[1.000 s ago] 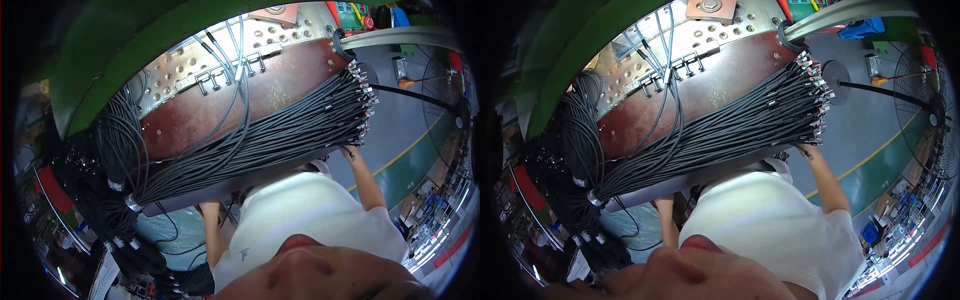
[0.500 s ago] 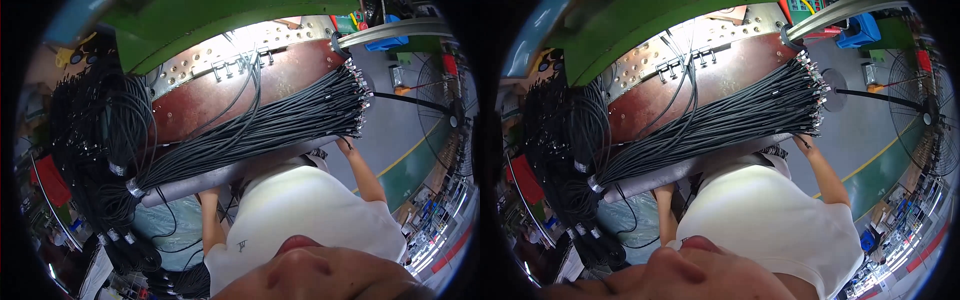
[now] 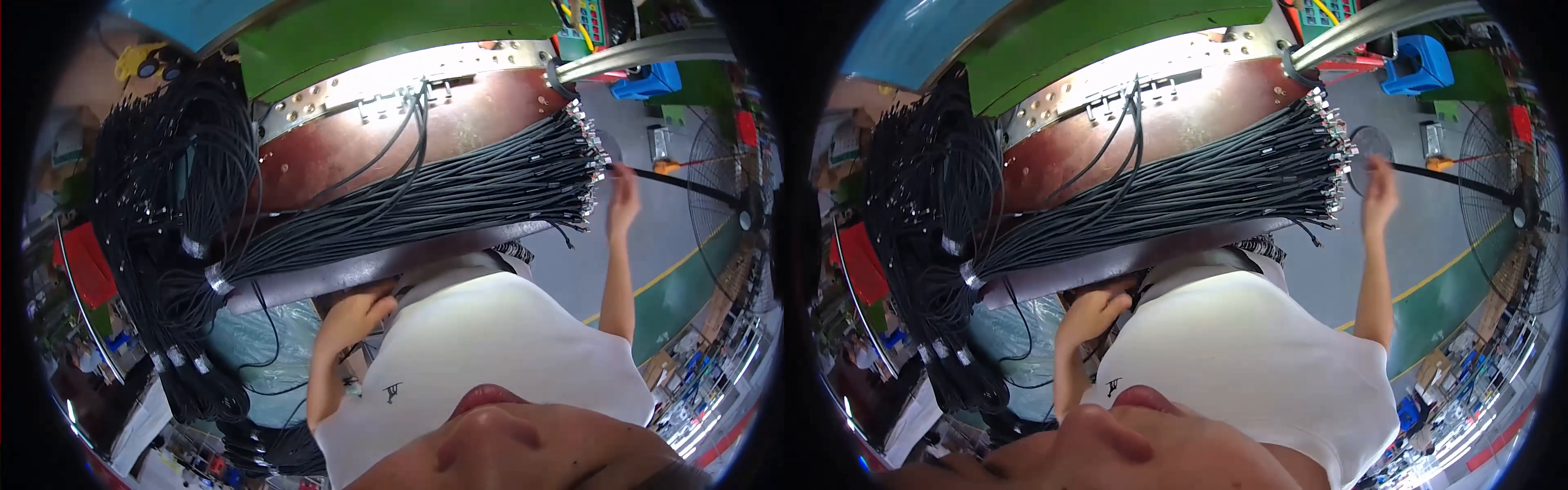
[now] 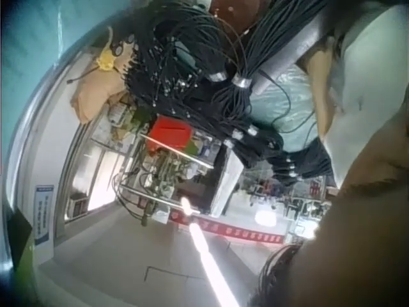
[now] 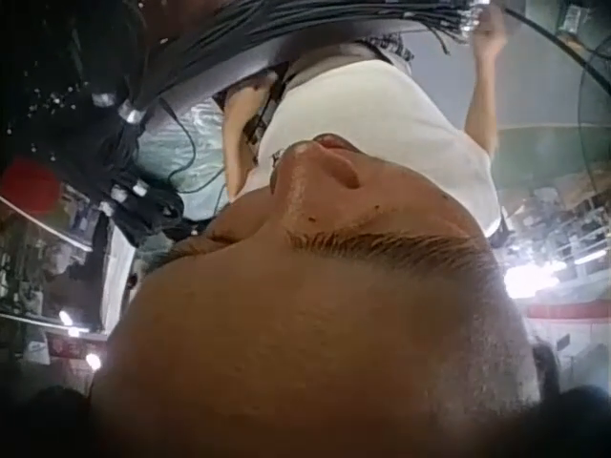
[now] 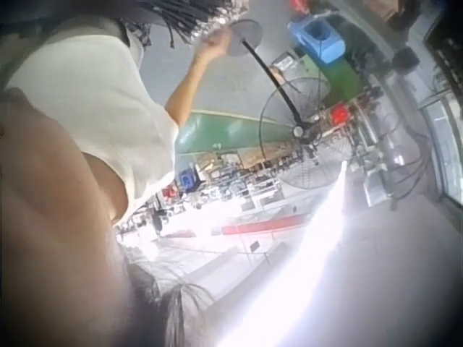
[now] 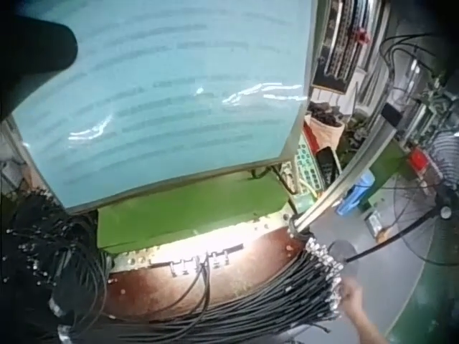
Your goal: Plugging cable connectors into a testing fixture at a factory workstation.
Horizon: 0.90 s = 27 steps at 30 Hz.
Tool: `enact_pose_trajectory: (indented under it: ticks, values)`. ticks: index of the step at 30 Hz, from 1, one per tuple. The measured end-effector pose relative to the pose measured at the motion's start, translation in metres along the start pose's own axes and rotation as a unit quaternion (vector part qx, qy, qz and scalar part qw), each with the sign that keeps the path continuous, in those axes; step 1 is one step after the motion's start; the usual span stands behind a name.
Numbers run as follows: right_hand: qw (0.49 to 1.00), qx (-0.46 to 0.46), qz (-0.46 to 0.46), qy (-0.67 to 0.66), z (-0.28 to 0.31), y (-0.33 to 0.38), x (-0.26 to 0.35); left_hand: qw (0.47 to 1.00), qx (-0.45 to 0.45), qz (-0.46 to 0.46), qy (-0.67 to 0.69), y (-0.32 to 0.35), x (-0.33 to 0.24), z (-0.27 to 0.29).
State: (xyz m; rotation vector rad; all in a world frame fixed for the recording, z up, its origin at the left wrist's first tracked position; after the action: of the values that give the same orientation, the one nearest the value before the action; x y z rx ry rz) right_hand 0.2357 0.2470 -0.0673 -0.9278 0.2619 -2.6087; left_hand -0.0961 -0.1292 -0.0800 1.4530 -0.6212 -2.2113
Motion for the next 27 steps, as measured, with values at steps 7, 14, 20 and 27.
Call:
enact_pose_trajectory:
  ticks: [7,14,20,27]
  values:
    - [0.859,0.071,0.504,0.064,-0.086,-0.056,0.271,0.928,-0.031,-0.370,0.031,-0.046,-0.173,0.031]
    - [0.808,0.289,0.457,0.235,-0.202,-0.060,0.292,0.888,-0.248,-0.111,-0.372,-0.060,-0.111,0.091]
    - [0.784,0.084,0.577,0.214,-0.199,-0.075,0.262,0.888,-0.295,-0.209,-0.283,-0.043,-0.088,0.133]
    - [0.826,-0.052,0.548,0.118,-0.091,-0.073,0.269,0.902,-0.375,-0.205,-0.054,-0.025,-0.083,0.149]
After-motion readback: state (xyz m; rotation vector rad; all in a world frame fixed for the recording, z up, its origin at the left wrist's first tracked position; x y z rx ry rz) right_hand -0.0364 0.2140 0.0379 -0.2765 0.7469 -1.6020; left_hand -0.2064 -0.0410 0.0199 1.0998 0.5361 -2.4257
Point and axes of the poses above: each hand's wrist, its own y-axis away from the middle knuckle, its own z-axis out of the back of the hand, x = y × z, the point moved 8 cm from there along -y, towards the middle knuckle, and after that the axes turned 6 degrees about y, right-handed, at the moved point
